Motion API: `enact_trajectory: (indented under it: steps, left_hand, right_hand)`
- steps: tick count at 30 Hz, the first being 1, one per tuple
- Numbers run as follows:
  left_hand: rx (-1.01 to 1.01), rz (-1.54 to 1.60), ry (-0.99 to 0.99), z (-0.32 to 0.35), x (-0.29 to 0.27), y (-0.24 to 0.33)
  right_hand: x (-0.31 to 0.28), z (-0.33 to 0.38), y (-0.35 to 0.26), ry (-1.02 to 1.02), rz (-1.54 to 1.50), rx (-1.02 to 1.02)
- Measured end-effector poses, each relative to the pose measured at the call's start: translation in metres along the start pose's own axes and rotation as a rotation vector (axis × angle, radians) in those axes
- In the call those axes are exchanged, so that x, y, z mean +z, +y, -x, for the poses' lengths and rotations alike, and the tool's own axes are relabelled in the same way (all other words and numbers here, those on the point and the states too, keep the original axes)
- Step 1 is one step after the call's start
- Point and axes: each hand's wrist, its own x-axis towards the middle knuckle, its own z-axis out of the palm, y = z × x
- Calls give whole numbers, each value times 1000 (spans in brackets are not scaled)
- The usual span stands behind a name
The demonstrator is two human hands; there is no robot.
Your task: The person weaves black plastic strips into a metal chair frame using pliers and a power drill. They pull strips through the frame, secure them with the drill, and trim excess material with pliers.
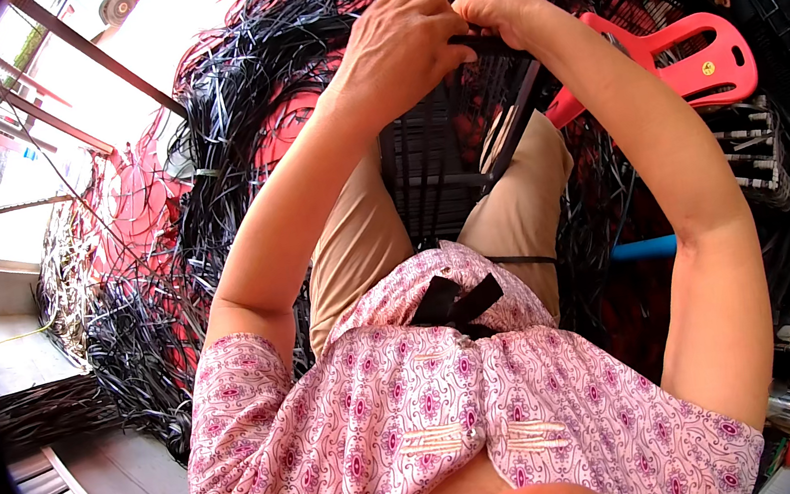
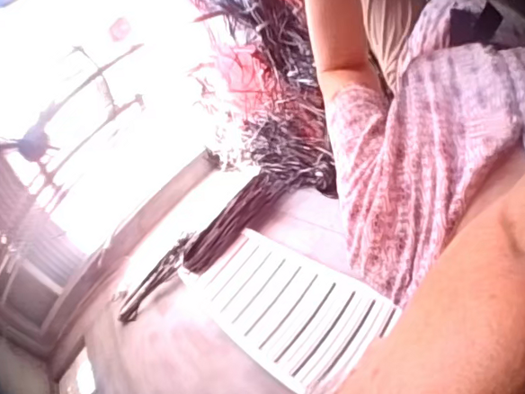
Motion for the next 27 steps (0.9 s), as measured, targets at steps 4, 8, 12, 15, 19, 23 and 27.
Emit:
enact_trajectory:
  steps: [4,8,12,15,19,23,27]
  left_hand:
    - [-55,134,-202,-13,1,-9]
    - [-198,384,-403,-33,-3,-17]
    - [-190,433,-548,-28,0,-41]
    - [-331,732,-653,-31,16,-55]
    - [-472,844,-832,-43,6,-41]
    - [-443,959,-806,-36,11,-50]
    - [-408,843,-800,-42,2,-44]
  right_hand:
    - [6,7,-3,127,-50,8]
    - [3,-5,13,530,126,-314]
    - [54,67,16,785,-340,-1069]
    - [74,108,66,816,-25,-981]
    - [92,109,101,713,-203,-604]
    - [100,105,90,539,-324,-470]
    - [104,114,90,581,-149,-428]
